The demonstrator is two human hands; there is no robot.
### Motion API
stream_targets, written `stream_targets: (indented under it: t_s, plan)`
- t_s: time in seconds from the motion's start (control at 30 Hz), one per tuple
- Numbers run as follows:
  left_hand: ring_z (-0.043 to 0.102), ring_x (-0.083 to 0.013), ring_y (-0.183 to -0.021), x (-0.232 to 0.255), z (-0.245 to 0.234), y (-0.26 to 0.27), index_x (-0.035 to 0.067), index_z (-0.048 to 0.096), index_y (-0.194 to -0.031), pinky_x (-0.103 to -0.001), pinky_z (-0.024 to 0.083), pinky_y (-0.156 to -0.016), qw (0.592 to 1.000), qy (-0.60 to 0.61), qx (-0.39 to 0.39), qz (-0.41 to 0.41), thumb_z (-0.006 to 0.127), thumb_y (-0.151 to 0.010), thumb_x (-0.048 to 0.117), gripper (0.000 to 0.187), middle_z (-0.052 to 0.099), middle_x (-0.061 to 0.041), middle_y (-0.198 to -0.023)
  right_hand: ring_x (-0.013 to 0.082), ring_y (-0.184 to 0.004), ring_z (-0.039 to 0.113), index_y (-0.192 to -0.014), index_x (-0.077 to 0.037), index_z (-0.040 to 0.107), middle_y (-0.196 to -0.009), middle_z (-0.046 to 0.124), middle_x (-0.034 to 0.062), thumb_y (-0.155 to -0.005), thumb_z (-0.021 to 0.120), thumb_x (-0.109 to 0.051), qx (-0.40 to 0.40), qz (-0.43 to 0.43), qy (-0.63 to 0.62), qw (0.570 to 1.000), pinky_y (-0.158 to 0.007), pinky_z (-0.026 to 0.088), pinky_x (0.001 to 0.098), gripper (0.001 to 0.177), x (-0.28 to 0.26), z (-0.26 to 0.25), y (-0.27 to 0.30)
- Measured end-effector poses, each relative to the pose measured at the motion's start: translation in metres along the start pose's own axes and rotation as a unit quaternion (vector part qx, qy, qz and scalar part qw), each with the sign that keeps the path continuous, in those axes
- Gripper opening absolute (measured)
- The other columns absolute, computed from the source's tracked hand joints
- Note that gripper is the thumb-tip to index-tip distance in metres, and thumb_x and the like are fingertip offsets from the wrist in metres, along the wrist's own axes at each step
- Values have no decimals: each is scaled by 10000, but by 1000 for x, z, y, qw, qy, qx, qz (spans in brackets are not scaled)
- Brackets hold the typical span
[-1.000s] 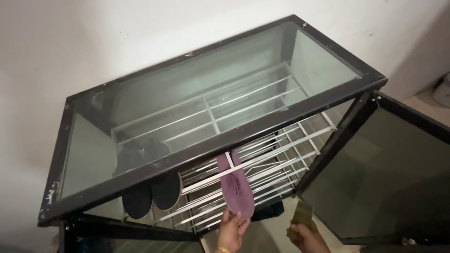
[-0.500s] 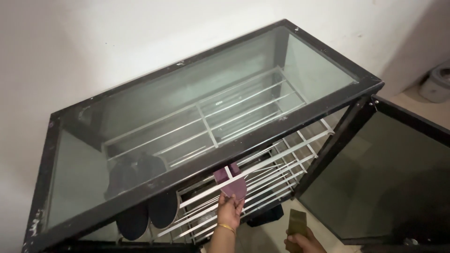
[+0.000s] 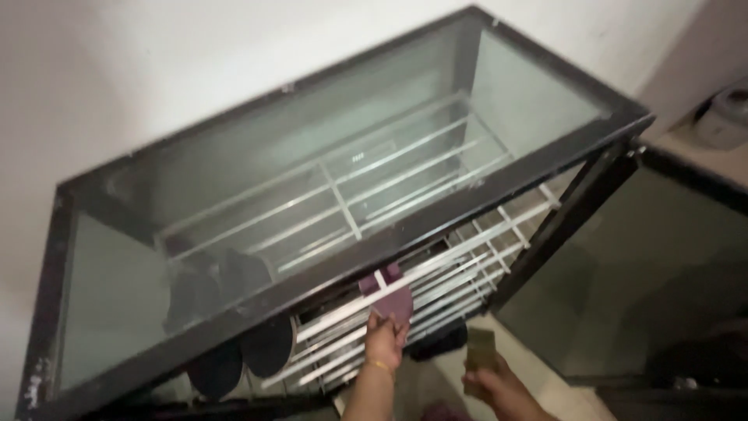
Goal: Cleaning a purple sneaker with a sponge and organizing it in a shoe cabinet.
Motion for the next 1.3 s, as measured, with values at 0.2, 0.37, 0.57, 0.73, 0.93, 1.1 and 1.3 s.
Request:
stream_targets:
  t_s: [0.2, 0.37, 0.57, 0.73, 0.93, 1.1, 1.3]
  plan:
    - [574, -164, -826, 9, -1, 14, 187, 575, -1082, -373, 622, -856, 997, -73, 11, 2, 500, -886, -20, 294, 536, -69, -884, 417, -934, 644, -1253, 0, 527, -1097, 626, 228, -723, 642, 59, -12, -121, -7, 992, -816, 526, 513, 545, -1, 3, -49]
    - [652, -314, -1099, 13, 1, 26, 159, 554, -1398, -431, 614, -882, 995, -89, 34, -2, 612, -965, 60, 449, 611, -187, -1282, 400, -1119, 582, -1382, -22, 466, -1227, 561, 210, -735, 700, -9, -21, -132, 64, 989, -972, 474, 553, 689, -1, 21, -67]
    - [664, -390, -1110, 19, -2, 28, 90, 485, -1489, -475, 626, -909, 995, -93, 39, 18, 627, -965, 24, 547, 581, -273, -1280, 430, -1202, 566, -1414, 14, 495, -1303, 544, 257, -725, 784, -55, -31, -161, 55, 985, -1044, 459, 569, 750, -13, 43, -98]
    - [676, -375, -1096, 14, -8, 27, 85, 463, -1501, -476, 615, -931, 994, -100, 39, 23, 604, -966, 0, 560, 607, -234, -1210, 396, -1250, 534, -1432, -1, 499, -1326, 520, 220, -787, 749, -91, -77, -156, 76, 982, -1094, 419, 564, 697, -9, 70, -115]
    - [715, -337, -1054, 10, -12, 17, 116, 510, -1473, -438, 659, -854, 981, -189, 34, 38, 617, -961, 50, 527, 691, -196, -1151, 377, -1270, 537, -1421, -5, 534, -1334, 550, 224, -759, 767, -42, -95, -168, 133, 972, -1095, 432, 539, 703, -12, 115, -92]
    - [735, -213, -1068, 30, -15, 36, 213, 604, -1404, -349, 622, -885, 932, -349, 83, 57, 713, -918, 237, 499, 779, -93, -1080, 409, -1277, 555, -1449, 2, 503, -1325, 581, 252, -762, 798, -82, -80, -166, 205, 961, -1040, 471, 555, 752, -18, 123, -72]
    - [753, -320, -866, -5, -38, -4, 31, 635, -1276, -429, 643, -704, 982, -159, 83, 56, 754, -923, 154, 392, 742, -224, -996, 378, -1238, 575, -1394, -21, 551, -1266, 612, 208, -730, 785, -57, -81, -183, 196, 960, -1006, 505, 549, 705, -13, 118, -79]
Point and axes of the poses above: each hand's wrist, its own y-axis away from the middle knuckle, its own z-axis out of the palm, x = y × z, the point moved 10 cm from there along -y, towards the middle knuckle
